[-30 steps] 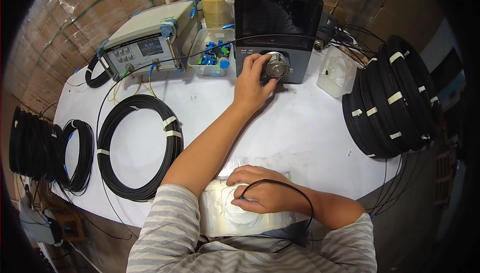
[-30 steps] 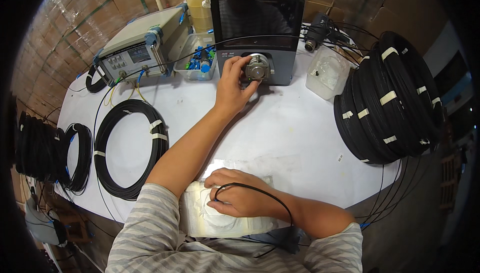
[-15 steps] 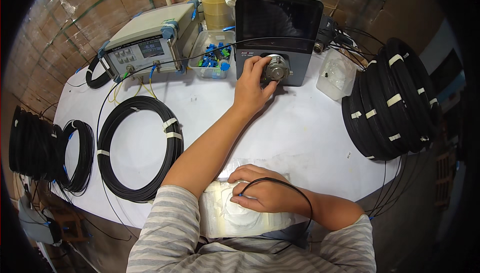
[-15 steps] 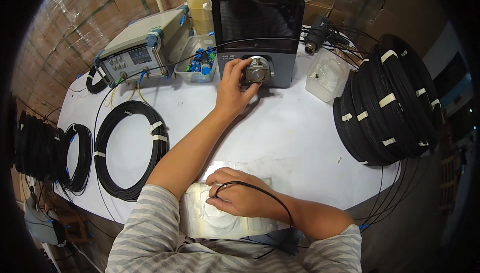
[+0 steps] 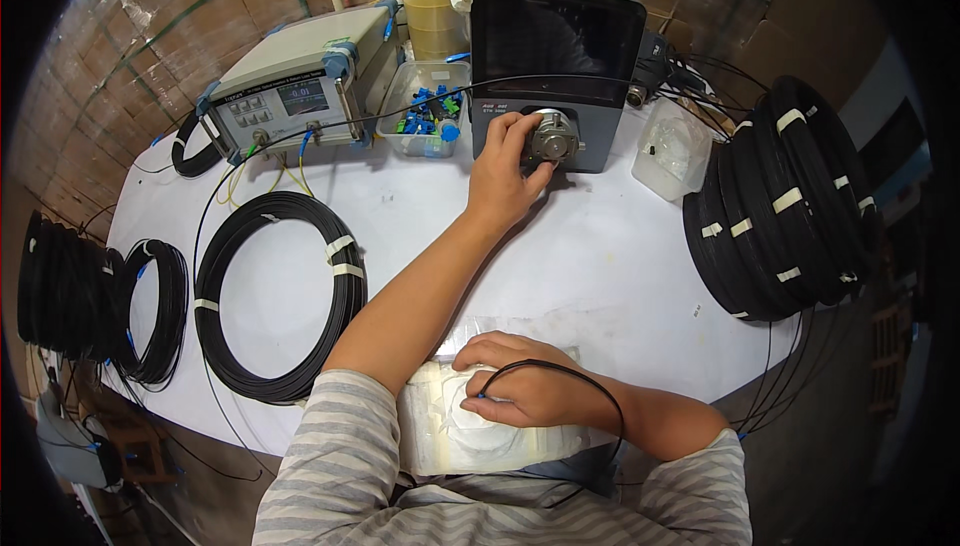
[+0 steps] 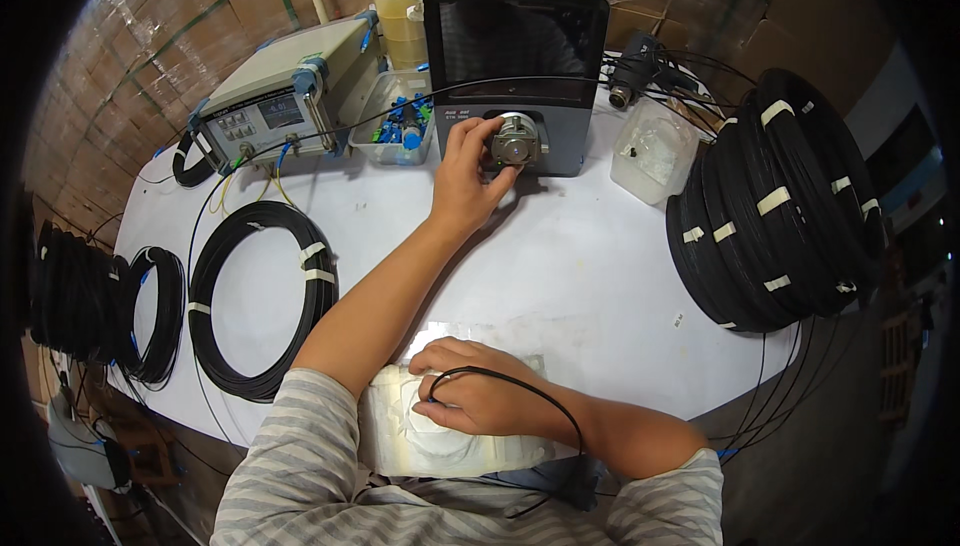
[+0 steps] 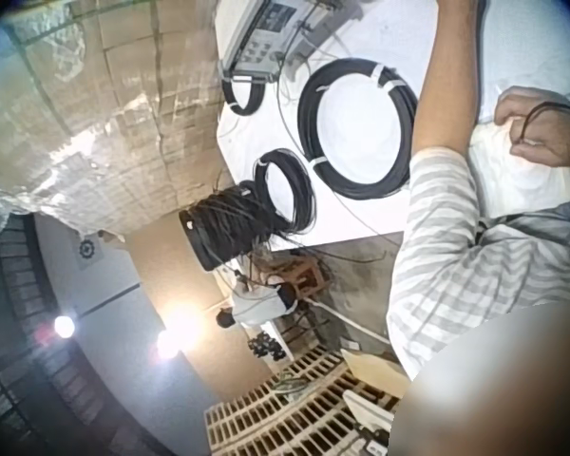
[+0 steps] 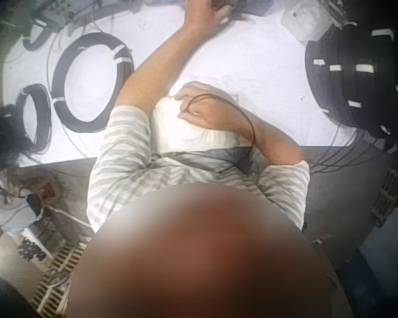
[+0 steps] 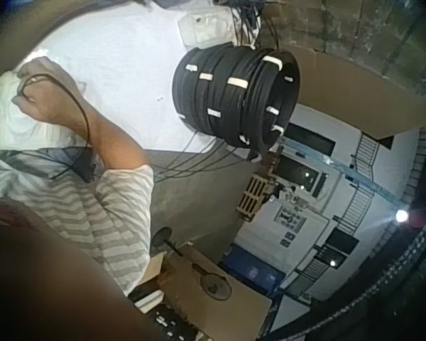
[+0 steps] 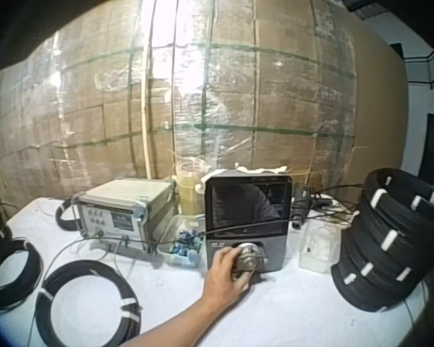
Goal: Inspecting and cleaning an optical fiber connector using a digital inspection microscope and a specialized cleaning probe.
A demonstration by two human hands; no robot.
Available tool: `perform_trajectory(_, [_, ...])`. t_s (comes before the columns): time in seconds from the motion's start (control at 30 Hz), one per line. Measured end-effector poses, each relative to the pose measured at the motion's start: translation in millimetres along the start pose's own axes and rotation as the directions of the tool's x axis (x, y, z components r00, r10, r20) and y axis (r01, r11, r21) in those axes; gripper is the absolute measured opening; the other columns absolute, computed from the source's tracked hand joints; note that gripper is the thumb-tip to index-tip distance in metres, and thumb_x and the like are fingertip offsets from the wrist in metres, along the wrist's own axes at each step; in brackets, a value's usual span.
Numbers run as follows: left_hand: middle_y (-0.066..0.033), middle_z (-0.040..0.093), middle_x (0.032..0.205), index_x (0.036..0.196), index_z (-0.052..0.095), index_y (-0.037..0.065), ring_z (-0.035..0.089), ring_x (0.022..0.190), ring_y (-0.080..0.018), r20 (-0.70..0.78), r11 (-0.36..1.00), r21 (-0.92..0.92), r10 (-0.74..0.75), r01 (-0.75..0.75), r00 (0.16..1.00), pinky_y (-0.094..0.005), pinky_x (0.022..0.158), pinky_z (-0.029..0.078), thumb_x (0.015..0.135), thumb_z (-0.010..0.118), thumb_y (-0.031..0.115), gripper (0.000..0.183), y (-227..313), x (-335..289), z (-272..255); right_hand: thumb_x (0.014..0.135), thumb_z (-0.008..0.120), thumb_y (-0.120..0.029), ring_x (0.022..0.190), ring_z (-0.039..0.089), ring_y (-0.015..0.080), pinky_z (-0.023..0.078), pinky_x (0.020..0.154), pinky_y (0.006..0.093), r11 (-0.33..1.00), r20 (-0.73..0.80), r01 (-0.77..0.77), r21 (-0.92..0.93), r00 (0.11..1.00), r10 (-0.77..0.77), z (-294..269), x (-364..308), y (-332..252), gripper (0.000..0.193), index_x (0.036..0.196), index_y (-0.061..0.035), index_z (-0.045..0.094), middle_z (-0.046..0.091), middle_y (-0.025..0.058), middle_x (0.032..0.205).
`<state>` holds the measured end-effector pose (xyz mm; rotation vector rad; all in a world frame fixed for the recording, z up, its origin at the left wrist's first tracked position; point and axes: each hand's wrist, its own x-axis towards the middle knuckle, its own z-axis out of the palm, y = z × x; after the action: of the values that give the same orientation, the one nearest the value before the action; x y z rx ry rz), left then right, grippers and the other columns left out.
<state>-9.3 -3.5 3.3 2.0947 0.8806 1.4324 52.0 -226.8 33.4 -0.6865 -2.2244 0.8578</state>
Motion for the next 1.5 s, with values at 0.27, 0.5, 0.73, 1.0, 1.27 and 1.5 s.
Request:
perform_trajectory(0.27, [-0.0131, 0.055, 0.135, 0.141, 0.057, 0.011, 0.068, 0.111, -0.0342, 0.007, 1.000, 0.000, -0.005, 0.005, 1.000, -0.0403, 0.089, 0.062, 0.083, 0.083, 0.010, 0.064, 1.3, -1.2, -0.4, 0.095, 0.078, -0.018, 0.116, 0.064, 0.0343, 0.053, 0.096, 0.0423, 0.999, -0.017, -0.045, 0.012, 0.999, 0.045, 0.7, -0.7, 0.1, 0.017, 0.088, -0.0043, 0.071, 0.066, 0.0128, 0.120])
perform_trajectory(0.5, [-0.0127, 0.055, 0.135, 0.141, 0.057, 0.010, 0.068, 0.111, -0.0335, 0.000, 1.000, -0.002, 0.004, -0.004, 1.000, -0.0400, 0.088, 0.062, 0.082, 0.083, 0.010, 0.065, 0.2, -0.7, -0.9, 0.094, 0.078, -0.017, 0.116, 0.064, 0.0337, 0.053, 0.097, 0.0427, 1.000, -0.009, -0.022, 0.021, 1.000, 0.022, 0.8, 0.7, -0.3, 0.016, 0.088, -0.0037, 0.070, 0.066, 0.0121, 0.120])
perform_trajectory(0.73, [-0.0122, 0.055, 0.136, 0.142, 0.057, 0.011, 0.069, 0.110, -0.0328, 0.012, 1.000, -0.003, -0.011, 0.011, 1.000, -0.0399, 0.088, 0.062, 0.082, 0.084, 0.009, 0.066, 1.1, -1.2, 0.0, 0.094, 0.078, -0.017, 0.116, 0.063, 0.0343, 0.053, 0.097, 0.0428, 0.999, 0.011, -0.033, 0.016, 0.999, 0.033, 0.6, -0.7, -1.2, 0.016, 0.089, -0.0038, 0.071, 0.066, 0.0128, 0.121])
perform_trajectory(1.0, [-0.0124, 0.055, 0.136, 0.143, 0.056, 0.012, 0.069, 0.108, -0.0326, 0.005, 1.000, 0.007, 0.001, -0.001, 1.000, -0.0395, 0.087, 0.062, 0.083, 0.083, 0.010, 0.066, -0.5, -1.6, -1.3, 0.094, 0.077, -0.018, 0.117, 0.063, 0.0343, 0.053, 0.097, 0.0425, 1.000, -0.006, -0.021, 0.019, 1.000, 0.021, 2.1, 0.3, 0.1, 0.017, 0.089, -0.0030, 0.071, 0.066, 0.0139, 0.121])
perform_trajectory(1.27, [-0.0127, 0.055, 0.136, 0.142, 0.057, 0.011, 0.068, 0.109, -0.0332, 0.015, 1.000, -0.003, -0.006, 0.007, 1.000, -0.0398, 0.088, 0.061, 0.083, 0.083, 0.010, 0.065, -0.3, -1.0, -0.4, 0.094, 0.078, -0.017, 0.115, 0.063, 0.0346, 0.053, 0.096, 0.0425, 0.999, -0.014, -0.035, 0.015, 0.999, 0.036, -0.8, 1.0, -2.1, 0.017, 0.088, -0.0028, 0.071, 0.066, 0.0141, 0.120])
perform_trajectory(1.5, [-0.0131, 0.055, 0.136, 0.142, 0.056, 0.012, 0.067, 0.111, -0.0346, 0.018, 1.000, -0.012, -0.018, 0.019, 1.000, -0.0407, 0.089, 0.061, 0.083, 0.083, 0.010, 0.065, 0.5, -1.4, -0.1, 0.094, 0.078, -0.017, 0.115, 0.064, 0.0343, 0.053, 0.096, 0.0420, 0.999, 0.002, 0.002, 0.033, 1.000, -0.002, -0.8, 0.7, -1.6, 0.017, 0.088, -0.0031, 0.071, 0.066, 0.0142, 0.120])
